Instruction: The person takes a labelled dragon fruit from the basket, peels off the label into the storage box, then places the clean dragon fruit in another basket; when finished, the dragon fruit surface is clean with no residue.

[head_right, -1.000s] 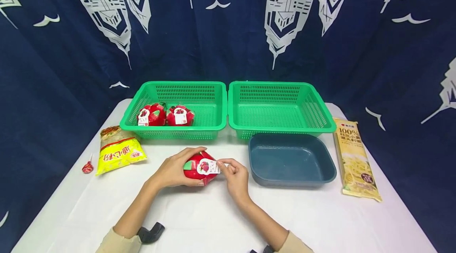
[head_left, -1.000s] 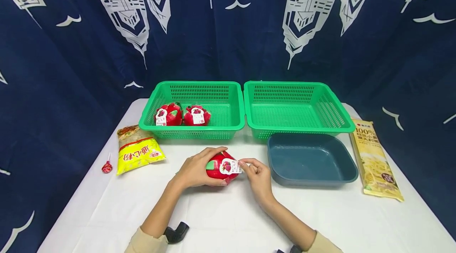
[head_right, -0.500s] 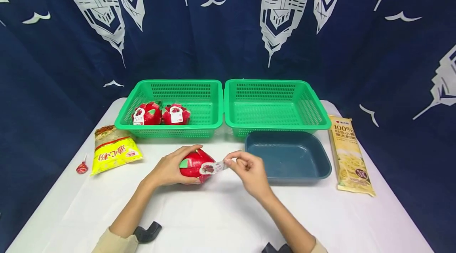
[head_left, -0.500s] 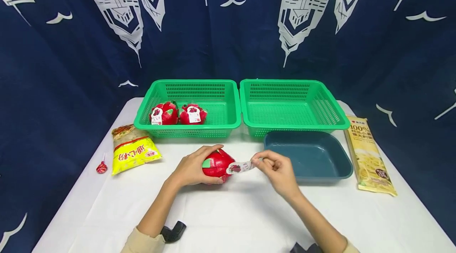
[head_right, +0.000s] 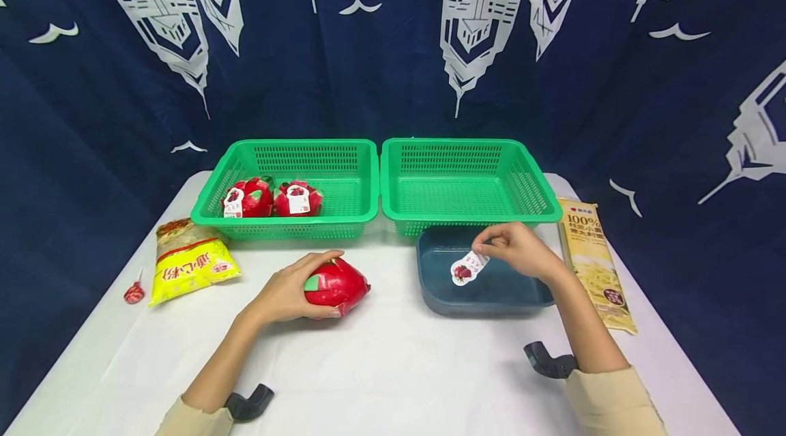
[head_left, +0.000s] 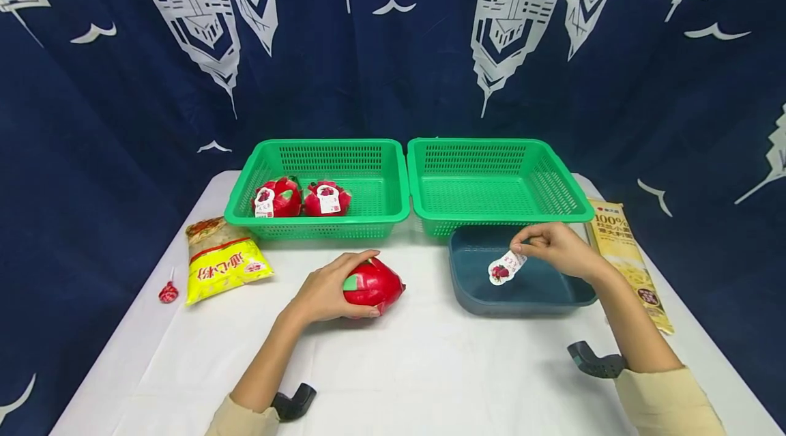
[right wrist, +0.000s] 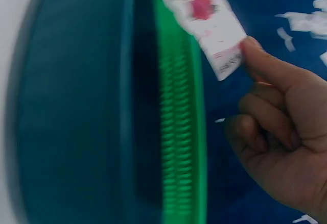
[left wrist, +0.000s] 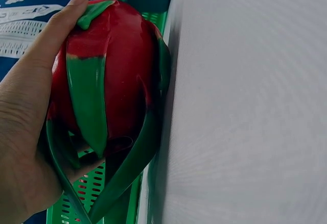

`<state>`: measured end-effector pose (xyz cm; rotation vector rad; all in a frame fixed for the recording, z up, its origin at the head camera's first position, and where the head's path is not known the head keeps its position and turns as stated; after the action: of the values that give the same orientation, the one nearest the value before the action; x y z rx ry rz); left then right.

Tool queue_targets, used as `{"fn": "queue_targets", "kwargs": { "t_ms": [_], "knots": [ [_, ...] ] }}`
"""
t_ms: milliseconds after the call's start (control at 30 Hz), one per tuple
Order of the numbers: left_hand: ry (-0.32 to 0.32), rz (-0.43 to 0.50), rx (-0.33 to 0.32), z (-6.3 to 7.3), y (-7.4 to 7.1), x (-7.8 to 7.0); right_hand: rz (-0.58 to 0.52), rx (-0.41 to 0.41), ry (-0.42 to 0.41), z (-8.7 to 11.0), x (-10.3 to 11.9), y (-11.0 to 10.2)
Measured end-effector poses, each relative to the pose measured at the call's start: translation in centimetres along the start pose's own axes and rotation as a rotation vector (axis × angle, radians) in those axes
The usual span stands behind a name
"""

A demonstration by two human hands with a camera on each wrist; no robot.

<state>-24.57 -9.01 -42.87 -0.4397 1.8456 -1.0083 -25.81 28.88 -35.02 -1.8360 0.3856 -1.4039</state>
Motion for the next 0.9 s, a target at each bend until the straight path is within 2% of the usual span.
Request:
{"fn": "queue_targets", "kwargs": {
  "t_ms": [133,367,600,900],
  "knots": [
    [-0.005,0.004,-0.003,0.2,0.1,0.2,0.092,0.071,0.005,-1.3,-2.4,1.5],
    [-0.022,-0.002,-0.009,0.1,0.0,0.2,0.219,0.069,-0.046,-3.1,-4.0,3.8],
    [-0.02,0.003,-0.012,0.1,0.1,0.3,0.272,0.062,-0.075,-3.7,-5.0,5.0],
    [-0.02,-0.004,-0.018,0.0,0.1,0.3,0.348,0.111,-0.04,-3.6,-6.3,5.7]
  ]
}}
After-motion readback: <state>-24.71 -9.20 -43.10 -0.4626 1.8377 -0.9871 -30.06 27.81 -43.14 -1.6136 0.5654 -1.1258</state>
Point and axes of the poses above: each hand's wrist, its own z-axis away from the middle knuckle, its own y-axis out of the palm, x = y × z, the point moved 4 cm from there along -z, towards the middle knuckle, and after that the axes turned 3 degrees about z, right-handed, at the moved point
